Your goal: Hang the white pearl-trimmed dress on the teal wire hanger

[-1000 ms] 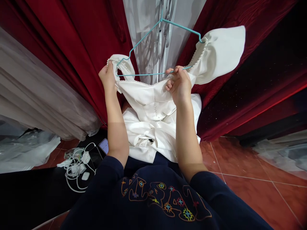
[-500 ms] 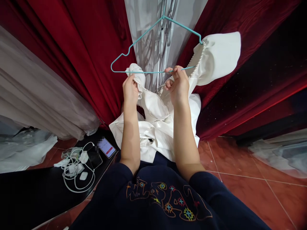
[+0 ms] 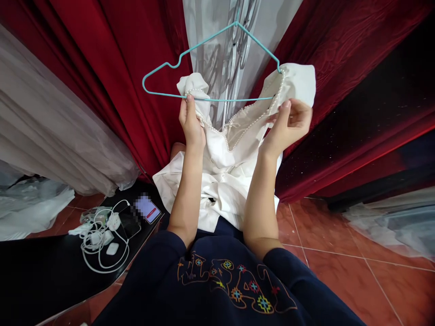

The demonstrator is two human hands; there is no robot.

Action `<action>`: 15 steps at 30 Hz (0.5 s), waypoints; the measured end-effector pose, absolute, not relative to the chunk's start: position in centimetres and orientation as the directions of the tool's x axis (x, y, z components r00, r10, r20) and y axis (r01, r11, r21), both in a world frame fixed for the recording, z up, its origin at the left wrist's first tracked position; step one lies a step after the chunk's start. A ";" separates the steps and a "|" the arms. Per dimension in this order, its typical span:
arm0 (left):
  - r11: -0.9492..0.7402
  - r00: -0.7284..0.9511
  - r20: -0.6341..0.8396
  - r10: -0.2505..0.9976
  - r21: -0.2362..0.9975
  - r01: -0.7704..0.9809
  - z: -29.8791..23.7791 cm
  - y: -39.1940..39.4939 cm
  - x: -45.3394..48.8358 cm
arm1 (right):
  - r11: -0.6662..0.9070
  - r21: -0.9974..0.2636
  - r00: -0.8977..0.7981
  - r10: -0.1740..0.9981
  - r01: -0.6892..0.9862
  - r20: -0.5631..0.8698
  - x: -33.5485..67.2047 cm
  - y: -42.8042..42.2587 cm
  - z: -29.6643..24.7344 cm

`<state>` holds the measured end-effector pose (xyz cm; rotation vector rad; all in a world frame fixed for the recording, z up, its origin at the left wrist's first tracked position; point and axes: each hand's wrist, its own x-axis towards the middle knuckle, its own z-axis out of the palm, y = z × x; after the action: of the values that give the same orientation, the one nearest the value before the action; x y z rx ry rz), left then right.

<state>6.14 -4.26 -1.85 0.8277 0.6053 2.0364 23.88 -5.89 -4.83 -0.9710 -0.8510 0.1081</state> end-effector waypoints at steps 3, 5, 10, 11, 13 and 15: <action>-0.521 -0.422 0.326 0.846 0.678 -0.519 -2.7 -4.0 6.3 | 0.547 -0.652 0.632 0.263 0.524 0.729 25.4 -4.7 -4.5; -0.540 -0.425 0.351 0.835 0.670 -0.508 -3.2 -3.6 6.2 | 0.554 -0.646 0.561 0.346 0.525 0.752 26.1 -3.7 -3.9; -0.651 -0.400 0.515 0.758 0.631 -0.421 -3.7 -2.2 5.0 | 0.523 -0.710 0.489 0.515 0.472 0.704 27.1 -2.3 -1.3; -0.668 -0.386 0.546 0.744 0.634 -0.390 -3.8 -1.9 4.6 | 0.492 -0.713 0.472 0.536 0.500 0.700 27.3 -2.0 -0.7; -0.690 -0.355 0.592 0.723 0.642 -0.334 -3.8 -1.6 3.9 | 0.442 -0.722 0.410 0.611 0.533 0.677 28.2 -1.1 0.2; -0.700 -0.320 0.623 0.714 0.639 -0.318 -4.0 -1.5 3.5 | 0.464 -0.709 0.346 0.646 0.531 0.681 30.0 0.8 0.5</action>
<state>3.53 -1.54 -3.95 1.2618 0.5379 2.0575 29.96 0.76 0.51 -1.1775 -1.3015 0.1030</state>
